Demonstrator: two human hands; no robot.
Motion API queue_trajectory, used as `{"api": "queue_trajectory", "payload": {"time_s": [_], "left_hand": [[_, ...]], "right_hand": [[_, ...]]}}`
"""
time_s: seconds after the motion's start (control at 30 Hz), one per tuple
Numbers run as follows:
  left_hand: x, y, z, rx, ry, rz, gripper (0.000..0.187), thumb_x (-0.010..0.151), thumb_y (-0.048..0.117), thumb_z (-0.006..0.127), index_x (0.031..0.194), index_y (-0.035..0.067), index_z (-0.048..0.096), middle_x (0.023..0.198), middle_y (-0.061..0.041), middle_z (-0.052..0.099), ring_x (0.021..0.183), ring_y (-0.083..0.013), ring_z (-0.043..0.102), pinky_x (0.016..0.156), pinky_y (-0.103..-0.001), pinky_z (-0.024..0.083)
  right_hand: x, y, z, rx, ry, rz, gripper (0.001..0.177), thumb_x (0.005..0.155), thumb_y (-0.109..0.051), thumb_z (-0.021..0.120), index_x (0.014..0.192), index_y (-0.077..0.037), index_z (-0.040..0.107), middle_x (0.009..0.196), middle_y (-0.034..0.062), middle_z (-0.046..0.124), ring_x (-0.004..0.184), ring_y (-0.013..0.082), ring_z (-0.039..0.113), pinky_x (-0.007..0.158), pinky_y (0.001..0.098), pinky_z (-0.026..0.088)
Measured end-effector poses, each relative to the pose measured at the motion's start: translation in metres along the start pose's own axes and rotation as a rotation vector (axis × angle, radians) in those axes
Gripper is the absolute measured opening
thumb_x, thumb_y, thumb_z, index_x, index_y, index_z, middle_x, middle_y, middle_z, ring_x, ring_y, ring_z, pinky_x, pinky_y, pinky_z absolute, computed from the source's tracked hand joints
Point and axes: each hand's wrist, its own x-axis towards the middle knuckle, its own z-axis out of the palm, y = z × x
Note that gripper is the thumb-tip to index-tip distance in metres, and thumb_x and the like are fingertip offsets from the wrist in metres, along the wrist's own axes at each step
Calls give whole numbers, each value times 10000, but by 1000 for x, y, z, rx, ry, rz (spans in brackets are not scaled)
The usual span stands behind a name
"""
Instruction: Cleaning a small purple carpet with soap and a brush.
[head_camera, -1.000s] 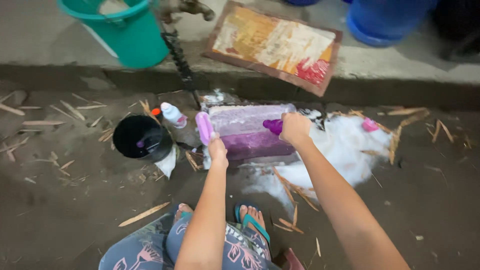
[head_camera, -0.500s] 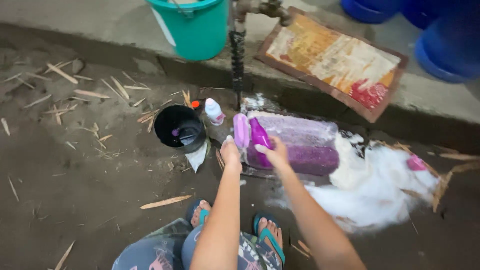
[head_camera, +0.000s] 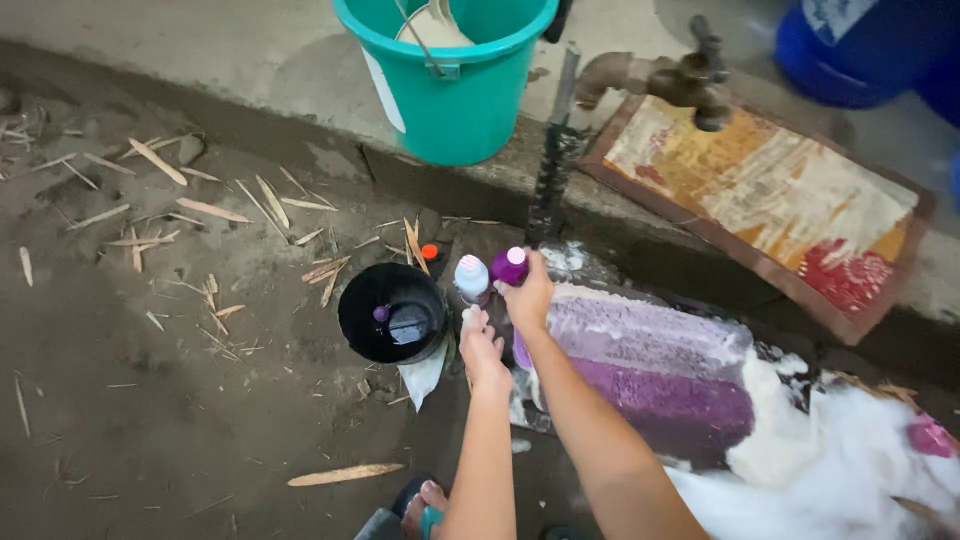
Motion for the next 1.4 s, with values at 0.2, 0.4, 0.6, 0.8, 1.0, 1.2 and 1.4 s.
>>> {"api": "queue_trajectory", "payload": {"time_s": [0.2, 0.4, 0.6, 0.8, 1.0, 1.2, 1.4], "left_hand": [[-4, 21, 5, -28, 43, -2, 600, 1006, 466, 447, 1511, 145, 492, 1537, -61, 516, 1420, -277, 435, 1149, -451, 309], [20, 11, -5, -208, 16, 262, 447, 1050, 270, 562, 1305, -90, 637, 1269, -106, 650, 1144, -200, 602, 983, -330, 484], [-13, 35, -3, 8, 103, 269, 389, 994, 300, 574, 1271, 44, 666, 1285, -50, 685, 1155, -156, 616, 970, -297, 474], [-15, 15, -9, 140, 110, 313, 502, 1050, 393, 530, 1148, -69, 703, 1107, -198, 725, 979, -314, 676, 836, -461, 548], [-50, -33, 0, 956, -136, 258, 449, 911, 420, 606, 1185, 91, 743, 1138, -222, 754, 1101, -381, 690, 957, -457, 510], [-66, -47, -4, 889, -172, 215, 380, 890, 334, 649, 1174, 97, 737, 1119, -137, 745, 1092, -278, 679, 956, -404, 493], [-41, -68, -27, 728, -79, 189, 311, 901, 246, 628, 1093, 23, 730, 903, -60, 718, 845, -190, 624, 787, -350, 492]], "right_hand": [[-29, 9, 11, -69, 123, -54, 692, 656, -31, 879, 1263, -27, 548, 1159, 225, 638, 1057, 389, 655, 913, 438, 525], [-49, -53, 12, -224, -104, -68, 703, 705, -212, 865, 1338, -139, 568, 997, 187, 710, 951, 391, 692, 823, 467, 543], [-39, -57, 16, -199, -250, 161, 602, 690, -280, 871, 1252, -194, 675, 951, 127, 767, 928, 359, 728, 767, 476, 559], [-83, -22, -46, 202, -59, 89, 661, 700, -188, 907, 1288, -94, 620, 1110, 135, 680, 1027, 270, 664, 878, 414, 546], [-97, 36, -148, 880, 67, 511, 649, 837, -302, 725, 1393, -37, 520, 1099, 58, 679, 1012, 216, 656, 889, 383, 553], [-99, 139, -243, 277, -397, 774, 619, 734, -312, 827, 1259, -57, 619, 1086, 126, 706, 1004, 278, 686, 900, 457, 564], [-81, -12, -291, -880, -534, 308, 391, 703, -293, 837, 1037, -116, 737, 1032, 182, 743, 1010, 349, 722, 892, 459, 576]]}}
